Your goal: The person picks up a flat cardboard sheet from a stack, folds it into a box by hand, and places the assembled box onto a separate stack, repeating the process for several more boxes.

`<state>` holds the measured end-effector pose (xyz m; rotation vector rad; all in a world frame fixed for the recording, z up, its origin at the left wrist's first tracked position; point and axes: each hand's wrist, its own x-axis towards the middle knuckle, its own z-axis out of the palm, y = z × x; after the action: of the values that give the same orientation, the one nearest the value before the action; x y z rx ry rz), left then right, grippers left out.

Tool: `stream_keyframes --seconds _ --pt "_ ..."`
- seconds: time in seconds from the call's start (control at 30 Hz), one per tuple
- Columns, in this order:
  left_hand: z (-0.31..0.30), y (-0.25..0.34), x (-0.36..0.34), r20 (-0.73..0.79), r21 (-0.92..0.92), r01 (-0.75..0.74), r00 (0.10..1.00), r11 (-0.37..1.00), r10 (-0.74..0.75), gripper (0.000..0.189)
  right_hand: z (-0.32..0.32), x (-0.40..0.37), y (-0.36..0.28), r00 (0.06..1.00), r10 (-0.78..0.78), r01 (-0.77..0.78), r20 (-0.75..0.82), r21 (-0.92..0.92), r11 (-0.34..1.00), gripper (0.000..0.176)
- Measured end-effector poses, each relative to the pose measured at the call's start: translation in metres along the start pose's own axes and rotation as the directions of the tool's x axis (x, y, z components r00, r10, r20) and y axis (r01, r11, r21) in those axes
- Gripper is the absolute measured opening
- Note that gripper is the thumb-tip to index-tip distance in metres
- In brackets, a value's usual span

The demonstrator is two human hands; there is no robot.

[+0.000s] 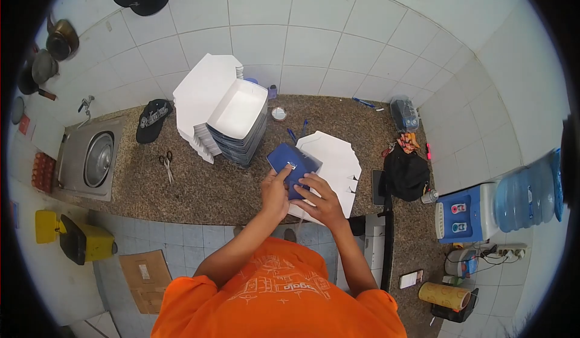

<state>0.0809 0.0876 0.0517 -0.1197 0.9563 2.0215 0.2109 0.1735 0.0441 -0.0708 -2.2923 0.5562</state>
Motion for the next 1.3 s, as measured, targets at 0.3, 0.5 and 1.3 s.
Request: stream_keyframes --seconds 0.3,0.5,1.3 --pt "-0.021 -0.034 0.016 0.345 0.320 -0.363 0.905 0.875 0.249 0.031 -0.006 0.021 -0.002 0.960 0.221 -0.226 -0.174 -0.011 0.974 0.040" --pt "-0.012 -0.024 0.001 0.277 0.158 -0.144 0.956 0.977 0.096 0.033 0.008 0.001 0.003 0.979 0.137 -0.151 -0.149 -0.085 0.985 0.033" --pt "-0.046 0.052 -0.021 0.547 0.390 0.172 0.747 0.904 -0.378 0.099 -0.061 0.069 0.001 0.561 0.710 -0.571 0.425 0.820 -0.039 0.065"
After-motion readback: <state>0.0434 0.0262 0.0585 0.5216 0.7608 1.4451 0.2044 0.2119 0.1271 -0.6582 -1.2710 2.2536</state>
